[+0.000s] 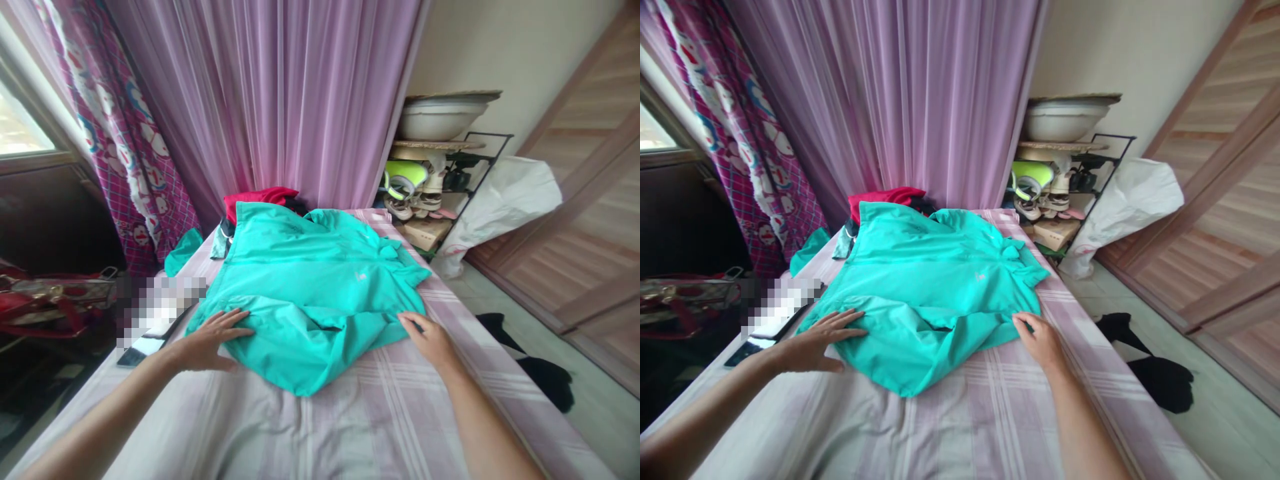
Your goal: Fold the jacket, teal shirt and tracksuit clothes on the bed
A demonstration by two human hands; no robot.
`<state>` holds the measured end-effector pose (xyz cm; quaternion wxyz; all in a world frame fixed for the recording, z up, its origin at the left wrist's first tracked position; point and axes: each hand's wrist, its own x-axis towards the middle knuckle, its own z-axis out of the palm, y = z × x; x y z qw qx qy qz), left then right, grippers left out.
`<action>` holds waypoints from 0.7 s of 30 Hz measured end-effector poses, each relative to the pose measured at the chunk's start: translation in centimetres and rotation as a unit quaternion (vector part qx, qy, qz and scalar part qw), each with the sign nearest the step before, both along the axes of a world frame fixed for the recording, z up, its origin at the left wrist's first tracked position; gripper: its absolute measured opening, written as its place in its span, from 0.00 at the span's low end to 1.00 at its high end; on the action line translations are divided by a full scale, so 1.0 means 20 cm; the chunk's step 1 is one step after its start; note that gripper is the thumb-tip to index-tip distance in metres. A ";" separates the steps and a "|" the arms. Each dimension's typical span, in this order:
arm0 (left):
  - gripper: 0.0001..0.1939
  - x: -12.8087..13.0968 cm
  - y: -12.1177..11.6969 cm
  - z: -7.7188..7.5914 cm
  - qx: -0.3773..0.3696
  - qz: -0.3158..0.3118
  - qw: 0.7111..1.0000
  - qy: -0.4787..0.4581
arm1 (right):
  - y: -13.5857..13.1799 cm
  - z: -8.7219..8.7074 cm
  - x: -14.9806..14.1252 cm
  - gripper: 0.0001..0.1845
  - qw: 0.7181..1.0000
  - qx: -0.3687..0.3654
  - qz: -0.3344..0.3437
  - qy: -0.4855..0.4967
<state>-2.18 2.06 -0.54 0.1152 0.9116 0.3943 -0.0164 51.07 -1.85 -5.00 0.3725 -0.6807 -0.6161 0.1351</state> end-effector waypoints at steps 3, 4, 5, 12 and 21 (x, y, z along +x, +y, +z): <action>0.34 -0.03 0.01 -0.03 0.006 0.008 1.000 0.003 | 0.00 -0.02 0.02 0.20 1.000 -0.023 0.000 0.013; 0.30 -0.03 0.02 -0.03 0.006 0.012 1.000 -0.001 | 0.00 -0.02 0.03 0.20 0.999 -0.028 0.007 0.015; 0.25 -0.02 0.02 -0.04 0.006 0.016 1.000 -0.008 | 0.00 -0.02 0.03 0.20 0.999 -0.031 0.014 0.017; 0.22 0.05 0.04 0.15 -0.057 0.094 0.986 -0.123 | -0.02 0.00 0.05 0.28 0.994 -0.055 0.085 0.034; 0.30 0.19 0.23 0.79 -0.149 0.272 0.895 -0.322 | -0.01 -0.06 0.06 0.21 0.993 0.014 0.117 -0.009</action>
